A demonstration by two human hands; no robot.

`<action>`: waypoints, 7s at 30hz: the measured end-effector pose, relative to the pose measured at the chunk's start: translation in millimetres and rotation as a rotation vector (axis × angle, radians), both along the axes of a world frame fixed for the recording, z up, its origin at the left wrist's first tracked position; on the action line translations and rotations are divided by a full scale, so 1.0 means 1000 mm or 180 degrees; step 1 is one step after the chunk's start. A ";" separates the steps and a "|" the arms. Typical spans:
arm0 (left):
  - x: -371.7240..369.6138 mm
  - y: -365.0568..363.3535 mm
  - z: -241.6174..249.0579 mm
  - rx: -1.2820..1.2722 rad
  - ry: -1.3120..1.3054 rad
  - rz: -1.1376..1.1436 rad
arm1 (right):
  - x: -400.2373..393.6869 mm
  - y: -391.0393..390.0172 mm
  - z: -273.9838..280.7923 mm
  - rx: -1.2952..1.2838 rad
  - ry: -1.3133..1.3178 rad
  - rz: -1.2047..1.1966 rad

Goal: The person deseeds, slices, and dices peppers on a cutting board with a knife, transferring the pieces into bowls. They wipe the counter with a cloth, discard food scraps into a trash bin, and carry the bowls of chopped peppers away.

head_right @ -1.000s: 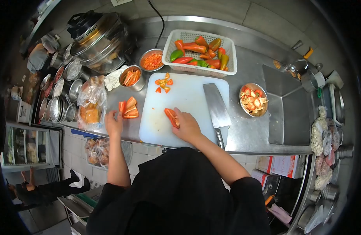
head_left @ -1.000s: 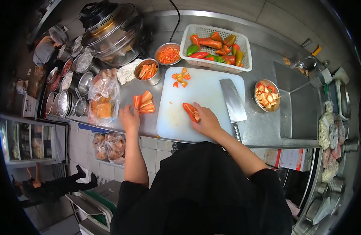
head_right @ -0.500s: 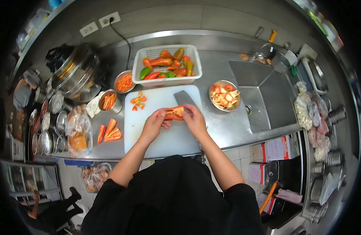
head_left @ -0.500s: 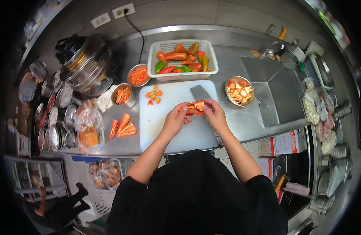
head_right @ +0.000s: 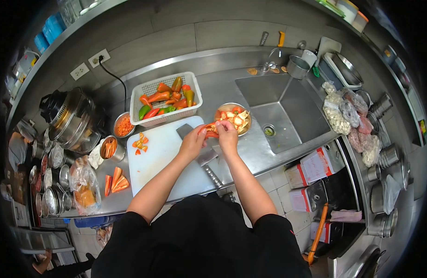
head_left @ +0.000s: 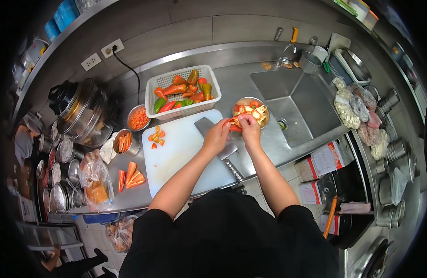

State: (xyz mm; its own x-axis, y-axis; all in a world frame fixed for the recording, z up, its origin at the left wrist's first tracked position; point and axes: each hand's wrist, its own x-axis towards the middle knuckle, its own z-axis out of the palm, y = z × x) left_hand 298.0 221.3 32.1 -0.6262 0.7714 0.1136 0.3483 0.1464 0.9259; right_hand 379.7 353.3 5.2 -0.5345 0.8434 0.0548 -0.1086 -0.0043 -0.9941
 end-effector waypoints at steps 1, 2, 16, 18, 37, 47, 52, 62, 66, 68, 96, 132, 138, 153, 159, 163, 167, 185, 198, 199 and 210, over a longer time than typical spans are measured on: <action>0.000 0.005 0.000 0.0007 0.0055 -0.0039 | 0.003 0.005 0.003 0.0001 0.0011 -0.0013; -0.001 0.009 0.001 0.0012 0.0108 -0.0071 | 0.006 0.010 0.006 0.0660 -0.0343 -0.0048; -0.020 0.038 -0.006 0.0069 -0.0736 -0.0358 | 0.021 0.043 0.026 0.2481 -0.0589 0.0686; -0.016 0.035 0.004 0.0031 -0.0629 -0.0445 | 0.022 0.037 0.037 0.2624 -0.0961 0.0673; -0.027 0.035 0.002 -0.0007 -0.0504 -0.0096 | 0.006 0.096 -0.016 0.2313 -0.0650 -0.0173; -0.041 0.045 -0.013 0.0448 -0.1854 -0.0359 | 0.014 0.060 0.023 0.3095 -0.0496 0.0007; -0.037 0.049 -0.002 0.0419 -0.2031 -0.0584 | 0.012 0.035 0.040 0.3437 -0.0186 0.0174; -0.029 0.050 0.006 -0.0071 -0.0987 -0.0195 | 0.018 0.072 0.013 0.3205 -0.1211 -0.0716; -0.023 0.048 0.021 -0.0160 -0.0614 -0.0140 | 0.034 0.050 0.054 0.3063 -0.0394 -0.0520; -0.014 0.053 0.031 -0.0261 0.0032 0.0144 | 0.036 0.035 0.056 0.3298 -0.0159 -0.0140; -0.067 -0.005 0.038 -0.0036 0.0619 0.1049 | 0.075 0.010 0.010 0.2691 -0.1557 0.0825; -0.061 -0.379 -0.027 0.0914 -0.1031 0.3004 | 0.057 -0.051 -0.009 -0.0540 -0.2369 0.2338; -0.052 -0.316 -0.076 0.0432 -0.1496 0.2042 | 0.079 -0.015 0.008 -0.0399 -0.2444 0.1729; -0.016 -0.114 -0.001 -0.0821 0.0792 0.0990 | 0.132 -0.024 0.027 -0.1486 -0.0745 0.0980; 0.041 0.030 0.002 -0.0518 0.1542 -0.0075 | 0.140 -0.020 0.038 -0.1849 -0.0331 0.0718; 0.035 0.094 -0.005 -0.0800 0.1619 -0.0047 | 0.146 -0.002 0.042 -0.1921 -0.0110 0.0617; -0.028 0.155 -0.047 -0.1167 0.2482 0.0682 | 0.161 0.014 0.043 -0.2051 0.0023 0.0479; -0.053 0.111 0.023 0.0214 0.2150 0.0735 | 0.143 0.043 0.015 0.2529 -0.1332 -0.0044; -0.010 0.139 0.027 -0.0936 0.3104 -0.1130 | 0.157 0.033 0.049 0.3220 -0.2200 0.0759; -0.023 0.156 0.017 -0.1052 0.3407 -0.0512 | 0.158 0.031 0.048 0.3238 -0.2198 0.0846; -0.054 0.187 0.020 -0.1175 0.3764 -0.0233 | 0.160 0.028 0.055 0.3239 -0.2272 0.0873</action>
State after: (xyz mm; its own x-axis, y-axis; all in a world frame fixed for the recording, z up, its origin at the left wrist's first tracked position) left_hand 244.2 408.5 52.1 -0.2413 0.9060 0.3478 0.9595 0.2765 -0.0544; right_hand 539.7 381.7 60.2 -0.8618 0.4475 0.2389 0.3331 0.8544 -0.3988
